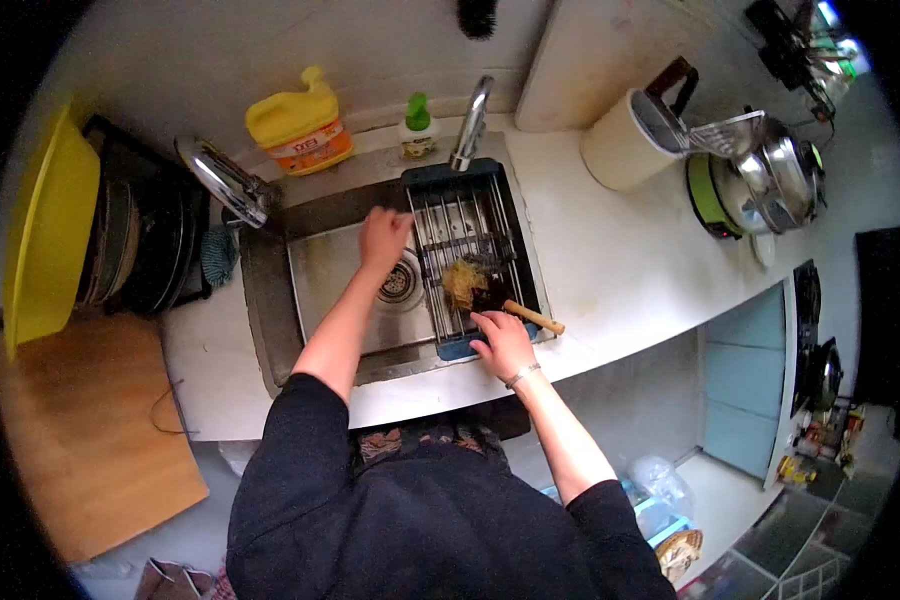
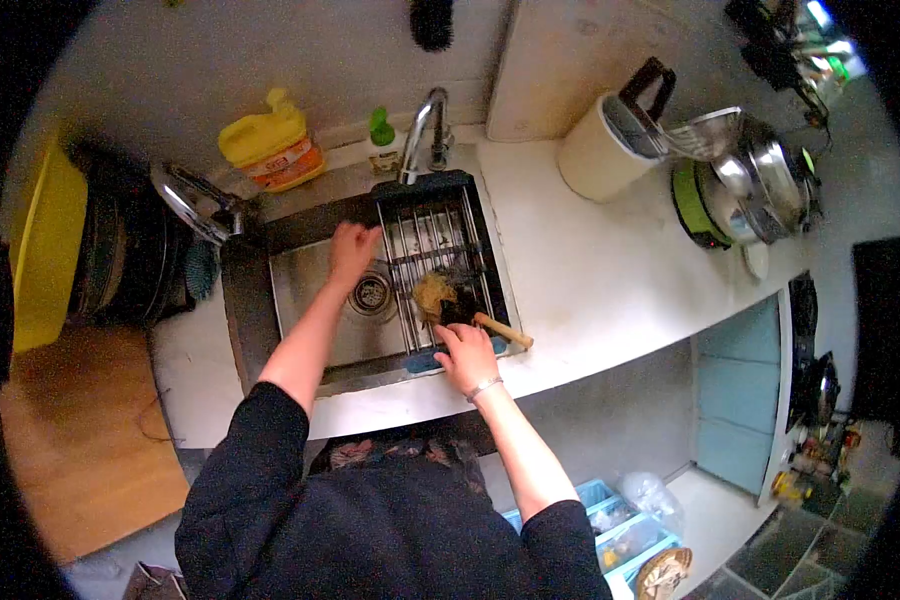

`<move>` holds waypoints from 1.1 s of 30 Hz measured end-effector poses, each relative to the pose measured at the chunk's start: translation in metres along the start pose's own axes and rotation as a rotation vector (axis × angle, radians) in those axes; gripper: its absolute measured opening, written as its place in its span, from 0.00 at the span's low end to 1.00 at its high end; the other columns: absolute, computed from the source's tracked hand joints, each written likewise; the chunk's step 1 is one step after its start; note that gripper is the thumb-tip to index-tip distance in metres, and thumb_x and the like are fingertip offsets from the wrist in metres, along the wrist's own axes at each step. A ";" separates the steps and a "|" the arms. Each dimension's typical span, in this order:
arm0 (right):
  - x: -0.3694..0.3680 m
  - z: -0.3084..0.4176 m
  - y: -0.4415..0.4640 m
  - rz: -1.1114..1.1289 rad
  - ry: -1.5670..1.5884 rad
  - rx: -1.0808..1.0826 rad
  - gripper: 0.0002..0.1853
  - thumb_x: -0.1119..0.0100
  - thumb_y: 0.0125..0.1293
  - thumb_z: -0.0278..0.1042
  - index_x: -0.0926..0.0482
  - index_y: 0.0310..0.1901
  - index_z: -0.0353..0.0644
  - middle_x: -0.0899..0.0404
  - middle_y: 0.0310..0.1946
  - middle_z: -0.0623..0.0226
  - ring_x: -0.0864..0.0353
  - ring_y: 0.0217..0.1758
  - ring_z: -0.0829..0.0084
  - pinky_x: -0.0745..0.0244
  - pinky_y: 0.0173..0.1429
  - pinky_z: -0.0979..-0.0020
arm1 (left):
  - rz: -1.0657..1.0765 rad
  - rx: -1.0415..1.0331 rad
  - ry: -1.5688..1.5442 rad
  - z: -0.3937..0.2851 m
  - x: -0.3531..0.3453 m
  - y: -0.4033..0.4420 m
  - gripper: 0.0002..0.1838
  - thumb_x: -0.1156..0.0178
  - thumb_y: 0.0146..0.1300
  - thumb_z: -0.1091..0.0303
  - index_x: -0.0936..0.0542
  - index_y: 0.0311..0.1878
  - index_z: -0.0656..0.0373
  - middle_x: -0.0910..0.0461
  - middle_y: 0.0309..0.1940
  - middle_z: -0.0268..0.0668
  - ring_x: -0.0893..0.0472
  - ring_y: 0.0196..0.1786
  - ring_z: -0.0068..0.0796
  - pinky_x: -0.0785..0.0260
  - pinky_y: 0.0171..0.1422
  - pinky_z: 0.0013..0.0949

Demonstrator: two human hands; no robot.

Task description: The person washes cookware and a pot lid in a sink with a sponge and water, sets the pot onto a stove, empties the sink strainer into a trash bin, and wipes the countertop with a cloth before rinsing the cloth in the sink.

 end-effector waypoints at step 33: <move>-0.019 0.103 -0.033 -0.003 0.229 0.067 0.13 0.45 0.54 0.33 0.25 0.42 0.45 0.26 0.35 0.58 0.27 0.42 0.57 0.31 0.47 0.62 | 0.031 0.228 0.341 0.247 0.206 -0.048 0.30 0.39 0.50 0.63 0.34 0.56 0.61 0.29 0.50 0.50 0.29 0.51 0.49 0.35 0.53 0.44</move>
Point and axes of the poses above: each hand's wrist, its own y-axis towards the middle knuckle, its own x-axis out of the back of the hand, z = x × y, the point moved 2 cm from there along y, towards the middle knuckle
